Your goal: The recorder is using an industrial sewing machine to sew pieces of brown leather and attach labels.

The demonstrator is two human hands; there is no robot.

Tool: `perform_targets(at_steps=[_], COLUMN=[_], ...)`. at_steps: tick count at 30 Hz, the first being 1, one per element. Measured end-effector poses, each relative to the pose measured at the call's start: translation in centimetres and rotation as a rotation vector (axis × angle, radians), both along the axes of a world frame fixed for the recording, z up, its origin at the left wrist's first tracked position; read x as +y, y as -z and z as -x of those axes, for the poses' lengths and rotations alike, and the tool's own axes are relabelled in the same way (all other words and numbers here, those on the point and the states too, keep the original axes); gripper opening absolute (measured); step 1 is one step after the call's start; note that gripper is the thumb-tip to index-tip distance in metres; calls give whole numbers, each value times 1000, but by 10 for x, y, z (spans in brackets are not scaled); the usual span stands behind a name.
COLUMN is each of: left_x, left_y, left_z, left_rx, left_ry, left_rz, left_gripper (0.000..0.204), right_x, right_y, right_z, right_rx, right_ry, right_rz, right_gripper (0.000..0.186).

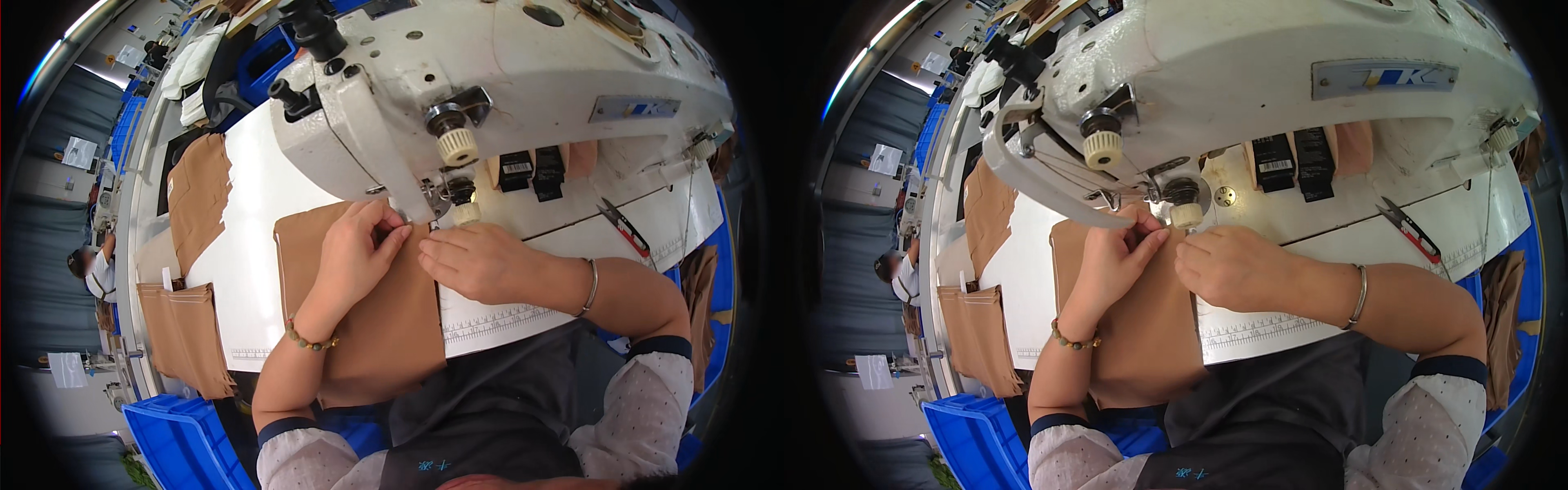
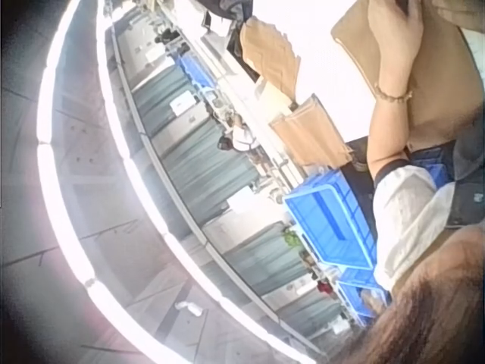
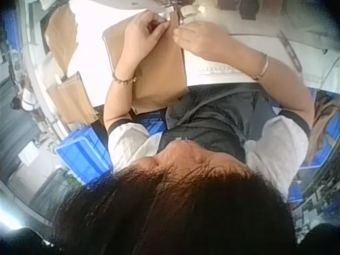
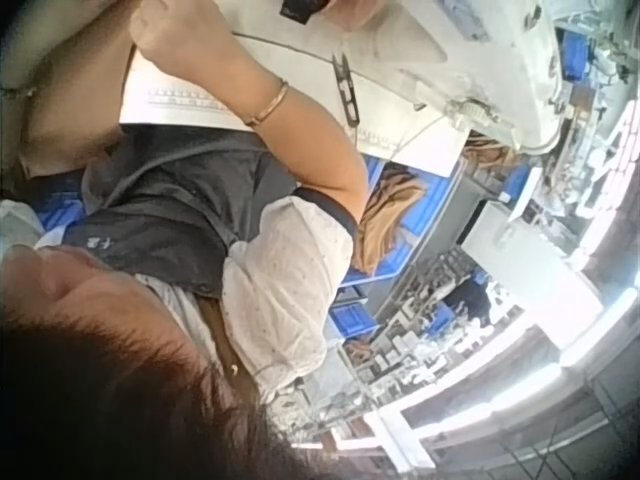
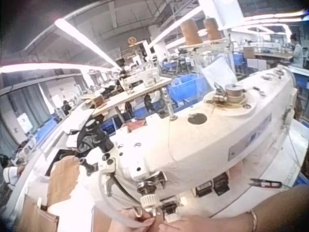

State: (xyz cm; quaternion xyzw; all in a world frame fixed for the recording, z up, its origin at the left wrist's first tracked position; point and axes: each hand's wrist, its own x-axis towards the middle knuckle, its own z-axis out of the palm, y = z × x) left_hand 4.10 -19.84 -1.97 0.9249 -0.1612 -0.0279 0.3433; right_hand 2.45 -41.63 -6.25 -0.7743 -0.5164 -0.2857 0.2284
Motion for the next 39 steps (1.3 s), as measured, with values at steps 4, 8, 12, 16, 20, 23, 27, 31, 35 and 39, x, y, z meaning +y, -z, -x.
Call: perform_targets(at_steps=[4, 8, 12, 16, 20, 23, 27, 31, 35, 39], left_x=[3, 7, 4, 1, -5, -6, -3, -3, -11, -14], left_y=[6, 10, 8, 13, 12, 12, 13, 8, -9, -18], left_z=[4, 11, 16, 13, 13, 12, 10, 13, 56, 130], left_rx=[-37, -484, -552, -632, -606, -598, -625, -575, -401, -164], left_ry=[22, 258, 300, 305, 289, 269, 277, 284, 249, 249], left_rz=[49, -233, -394, -391, -408, -425, -405, -411, -432, -137], left_gripper=[16, 31, 43, 40, 40, 40, 39, 39, 43, 55], right_x=[-4, -8, -11, -13, -15, -13, -12, -10, -10, -9], right_y=[-8, -11, -15, -16, -13, -10, -13, -12, -24, -38], right_z=[3, 3, 2, 0, -2, -3, -4, -4, 22, 74], right_rx=[97, 92, 112, 123, 75, 47, 55, 59, 124, 307], right_ry=[-10, 11, 17, 31, 67, 81, 74, 56, 146, 212], right_rz=[145, 163, 200, 219, 159, 99, 123, 88, 178, 238], right_gripper=[29, 30, 30, 29, 16, 7, 7, 7, 14, 30])
